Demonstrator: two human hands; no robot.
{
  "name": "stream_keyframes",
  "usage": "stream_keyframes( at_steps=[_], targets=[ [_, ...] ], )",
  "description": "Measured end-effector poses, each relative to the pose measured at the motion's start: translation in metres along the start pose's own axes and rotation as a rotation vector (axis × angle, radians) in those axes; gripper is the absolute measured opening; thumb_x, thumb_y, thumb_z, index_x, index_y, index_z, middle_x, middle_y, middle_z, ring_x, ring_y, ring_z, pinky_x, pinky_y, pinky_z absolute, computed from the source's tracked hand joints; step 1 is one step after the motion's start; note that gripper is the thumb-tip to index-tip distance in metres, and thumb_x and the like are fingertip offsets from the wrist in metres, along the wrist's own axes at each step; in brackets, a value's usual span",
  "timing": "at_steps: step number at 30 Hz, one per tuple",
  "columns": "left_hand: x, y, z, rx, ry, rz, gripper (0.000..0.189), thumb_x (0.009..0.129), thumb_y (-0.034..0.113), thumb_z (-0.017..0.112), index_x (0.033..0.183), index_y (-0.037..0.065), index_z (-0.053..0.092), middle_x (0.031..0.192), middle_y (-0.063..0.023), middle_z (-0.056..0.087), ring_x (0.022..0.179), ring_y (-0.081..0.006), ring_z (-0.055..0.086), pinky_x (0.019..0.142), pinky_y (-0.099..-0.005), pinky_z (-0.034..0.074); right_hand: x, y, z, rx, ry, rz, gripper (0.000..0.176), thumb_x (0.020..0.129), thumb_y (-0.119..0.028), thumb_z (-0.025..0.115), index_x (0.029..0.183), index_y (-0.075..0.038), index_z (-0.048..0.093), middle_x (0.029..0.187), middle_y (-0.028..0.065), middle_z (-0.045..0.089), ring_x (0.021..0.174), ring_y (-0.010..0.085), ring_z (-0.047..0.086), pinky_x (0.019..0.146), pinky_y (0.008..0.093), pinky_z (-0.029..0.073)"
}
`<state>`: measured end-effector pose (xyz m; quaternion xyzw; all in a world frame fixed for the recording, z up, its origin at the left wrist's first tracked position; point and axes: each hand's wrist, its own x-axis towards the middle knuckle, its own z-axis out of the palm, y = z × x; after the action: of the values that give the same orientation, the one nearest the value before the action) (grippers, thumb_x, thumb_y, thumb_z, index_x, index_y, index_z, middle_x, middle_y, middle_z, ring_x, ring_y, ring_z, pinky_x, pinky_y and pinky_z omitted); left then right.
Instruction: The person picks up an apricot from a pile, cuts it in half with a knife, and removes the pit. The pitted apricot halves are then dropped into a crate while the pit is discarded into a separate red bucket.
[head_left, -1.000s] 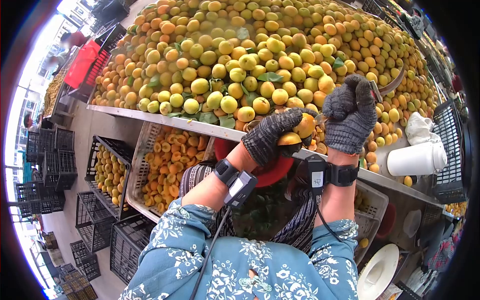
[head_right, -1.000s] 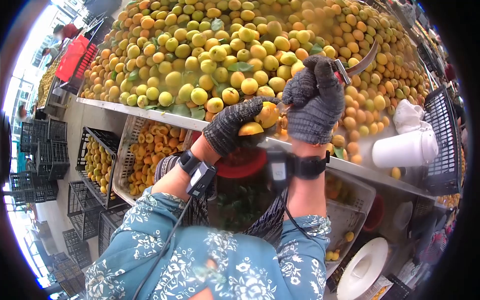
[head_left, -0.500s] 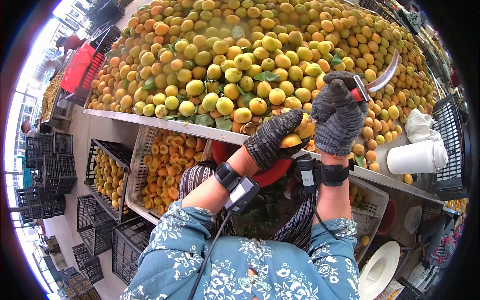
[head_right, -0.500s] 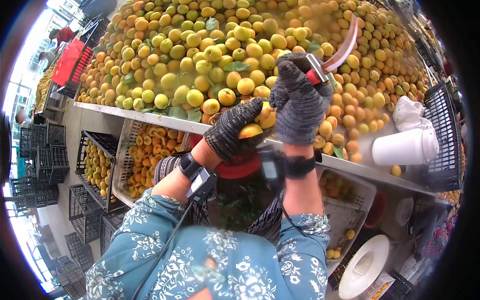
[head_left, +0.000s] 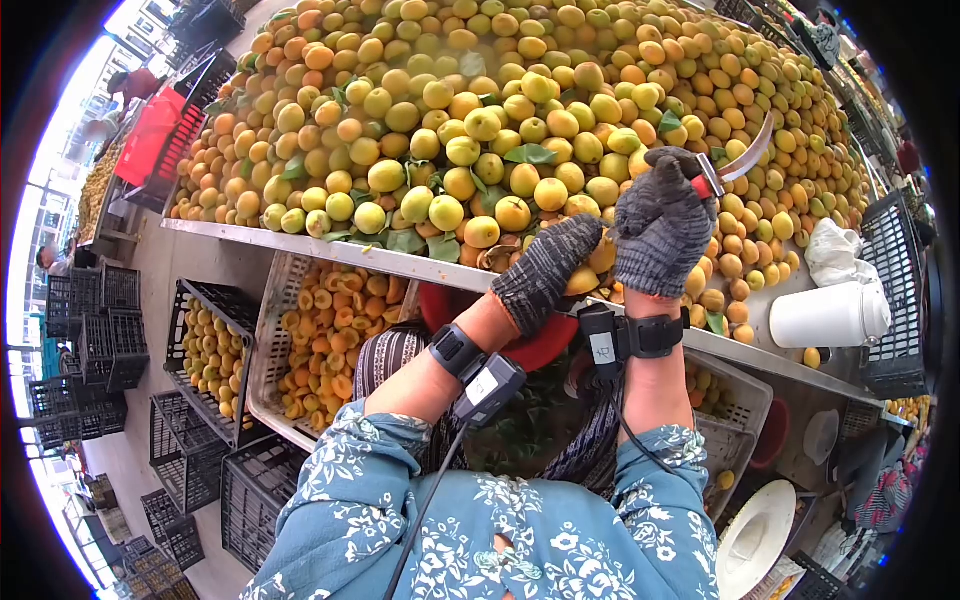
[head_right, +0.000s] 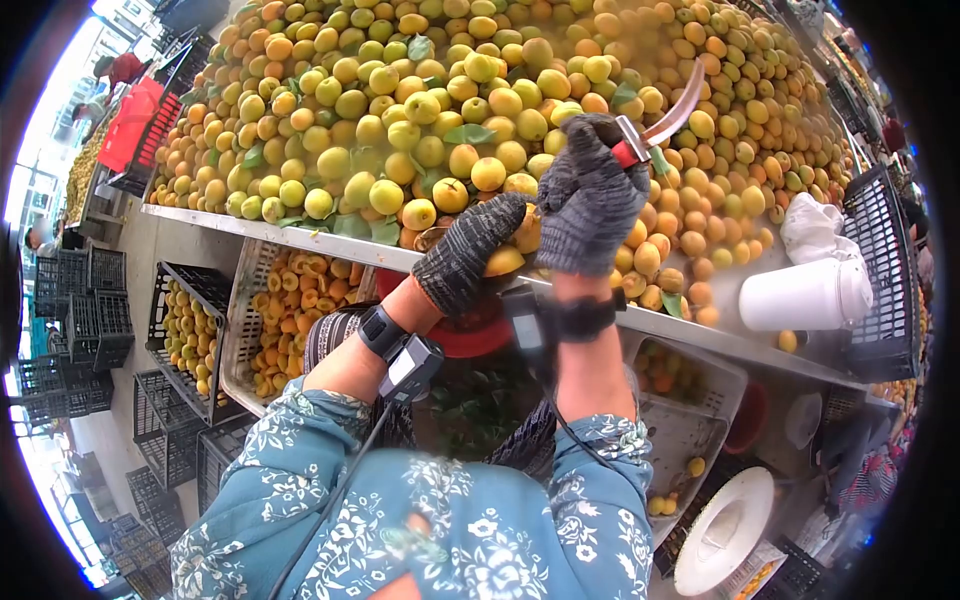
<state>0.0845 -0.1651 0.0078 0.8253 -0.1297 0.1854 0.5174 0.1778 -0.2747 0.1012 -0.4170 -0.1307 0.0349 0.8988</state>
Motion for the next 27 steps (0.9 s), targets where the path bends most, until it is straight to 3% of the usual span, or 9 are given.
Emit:
stream_keyframes(
  at_steps=[5,8,11,14,15,18,24,25,27],
  targets=[
    [0.004,0.014,-0.009,0.158,-0.020,0.102,0.051,0.086,0.012,0.062,0.132,-0.002,0.046,0.132,-0.0208,0.051,0.126,-0.0370,0.045,0.107,-0.0416,0.034,0.006,0.007,-0.009,0.259,0.026,0.113,0.013,0.082,-0.014,0.071,0.085,-0.004,0.063,0.054,-0.0015,0.049,0.036,0.0072,0.040,0.032,0.0218,0.028],
    [0.008,0.011,-0.004,0.268,-0.035,0.113,0.052,0.084,0.010,0.063,0.132,-0.002,0.046,0.131,-0.0206,0.051,0.125,-0.0369,0.045,0.107,-0.0412,0.034,-0.009,-0.001,0.008,-0.099,0.053,0.044,0.009,0.078,-0.009,0.074,0.082,-0.006,0.066,0.064,-0.0049,0.055,0.048,0.0033,0.044,0.042,0.0192,0.032],
    [0.003,0.003,-0.002,0.107,-0.008,0.056,0.054,0.082,0.008,0.063,0.132,-0.002,0.046,0.129,-0.0206,0.052,0.123,-0.0363,0.047,0.106,-0.0405,0.035,-0.008,0.009,0.009,-0.137,0.008,-0.035,0.013,0.074,-0.006,0.076,0.084,-0.005,0.067,0.074,-0.0031,0.061,0.057,0.0052,0.050,0.051,0.0181,0.037],
    [-0.002,0.006,0.000,0.164,0.080,0.096,0.053,0.080,0.007,0.065,0.129,-0.001,0.048,0.125,-0.0189,0.055,0.119,-0.0346,0.051,0.102,-0.0395,0.039,-0.003,0.013,0.001,-0.040,0.016,0.026,0.011,0.081,-0.009,0.071,0.089,-0.004,0.067,0.076,-0.0013,0.062,0.058,0.0062,0.053,0.051,0.0186,0.040],
    [-0.002,-0.001,0.000,0.082,0.007,-0.014,0.051,0.078,0.006,0.068,0.126,0.001,0.051,0.121,-0.0175,0.057,0.116,-0.0332,0.054,0.098,-0.0388,0.042,0.004,0.018,-0.008,-0.026,0.070,0.017,0.011,0.083,-0.013,0.070,0.089,-0.005,0.065,0.067,-0.0020,0.058,0.051,0.0063,0.050,0.044,0.0190,0.037],
    [0.002,0.013,-0.002,0.253,0.095,0.100,0.051,0.076,0.010,0.074,0.122,0.001,0.053,0.117,-0.0171,0.060,0.111,-0.0314,0.057,0.095,-0.0379,0.045,0.004,0.008,-0.012,0.098,0.105,0.180,0.018,0.086,-0.023,0.068,0.089,-0.006,0.061,0.052,-0.0066,0.036,0.039,0.0069,0.034,0.037,0.0231,0.027],
    [0.002,0.009,-0.001,0.181,0.081,0.040,0.052,0.075,0.011,0.076,0.122,0.001,0.054,0.114,-0.0173,0.062,0.106,-0.0313,0.061,0.092,-0.0374,0.048,0.005,0.011,-0.020,0.259,0.153,0.272,0.018,0.087,-0.024,0.066,0.086,-0.007,0.061,0.051,-0.0079,0.030,0.040,0.0069,0.028,0.039,0.0249,0.024],
    [0.004,0.016,-0.003,0.119,0.057,-0.049,0.051,0.075,0.010,0.075,0.121,0.000,0.055,0.112,-0.0167,0.063,0.105,-0.0310,0.062,0.091,-0.0370,0.049,0.007,0.014,-0.024,0.039,0.000,0.116,0.016,0.087,-0.023,0.066,0.086,-0.008,0.061,0.051,-0.0079,0.030,0.040,0.0069,0.028,0.040,0.0249,0.024],
    [0.007,0.027,-0.002,0.144,0.106,0.018,0.051,0.075,0.011,0.076,0.121,0.000,0.055,0.112,-0.0168,0.063,0.105,-0.0307,0.062,0.091,-0.0370,0.049,0.009,0.014,-0.033,0.206,-0.049,0.200,0.016,0.087,-0.023,0.065,0.086,-0.008,0.061,0.051,-0.0078,0.030,0.040,0.0070,0.027,0.040,0.0251,0.024]
  ],
)
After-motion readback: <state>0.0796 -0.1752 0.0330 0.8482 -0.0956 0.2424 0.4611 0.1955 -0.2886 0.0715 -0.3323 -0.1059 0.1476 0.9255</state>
